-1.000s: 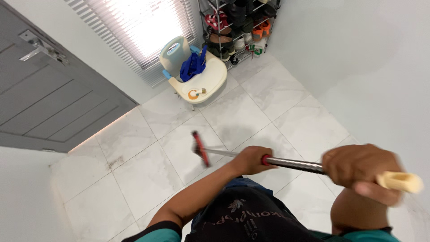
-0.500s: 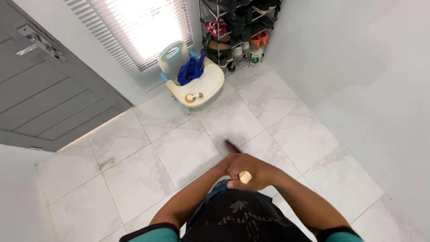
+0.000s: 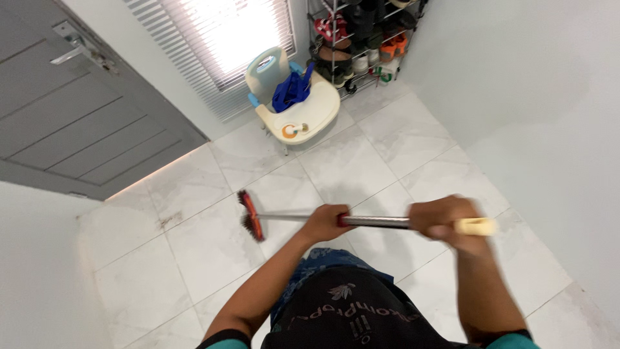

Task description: The person sweeps the tiled floor using a long-handled squeegee, pulling it along the floor and into the corners of the room.

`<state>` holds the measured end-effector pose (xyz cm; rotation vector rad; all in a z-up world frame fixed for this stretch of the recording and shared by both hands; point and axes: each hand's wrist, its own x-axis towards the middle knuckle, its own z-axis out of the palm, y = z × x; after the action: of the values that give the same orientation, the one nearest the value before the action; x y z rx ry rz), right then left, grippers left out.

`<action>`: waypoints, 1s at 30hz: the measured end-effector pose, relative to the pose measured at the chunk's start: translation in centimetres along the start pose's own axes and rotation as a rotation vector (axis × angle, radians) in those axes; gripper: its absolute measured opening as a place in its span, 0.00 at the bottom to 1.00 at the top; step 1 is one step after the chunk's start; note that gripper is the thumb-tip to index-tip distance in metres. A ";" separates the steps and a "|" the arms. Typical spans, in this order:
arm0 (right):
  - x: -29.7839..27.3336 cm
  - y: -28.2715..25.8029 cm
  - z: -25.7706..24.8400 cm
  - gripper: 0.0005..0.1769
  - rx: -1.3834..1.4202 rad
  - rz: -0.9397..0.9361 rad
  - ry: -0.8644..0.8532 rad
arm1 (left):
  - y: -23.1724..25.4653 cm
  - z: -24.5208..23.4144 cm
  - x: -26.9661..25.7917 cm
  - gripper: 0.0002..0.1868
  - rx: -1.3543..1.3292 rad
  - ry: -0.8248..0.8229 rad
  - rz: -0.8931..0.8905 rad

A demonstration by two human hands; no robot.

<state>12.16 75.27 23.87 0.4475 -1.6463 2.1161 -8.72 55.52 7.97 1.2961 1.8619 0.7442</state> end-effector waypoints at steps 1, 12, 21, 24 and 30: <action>0.9 -1.6 -0.1 0.24 -0.008 -0.030 -0.011 | 1.4 -0.4 0.1 0.18 0.000 0.049 0.080; 10.3 1.9 13.9 0.18 -0.688 0.135 -0.232 | -4.2 -0.1 -0.4 0.18 -0.131 -0.104 0.477; 13.2 18.4 21.9 0.21 -0.525 0.270 -0.089 | -20.4 -5.1 -7.6 0.14 -0.141 0.053 0.291; 13.5 20.0 22.9 0.19 -0.424 0.103 -0.016 | -21.9 -8.9 -10.7 0.13 -0.206 0.093 0.143; 18.8 15.5 22.3 0.22 -0.233 -0.043 0.048 | -18.6 -16.1 -12.5 0.13 -0.289 0.353 0.098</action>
<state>-11.99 52.80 25.77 0.3523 -1.8111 1.8599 -28.92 36.89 5.30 1.1288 1.8779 1.3128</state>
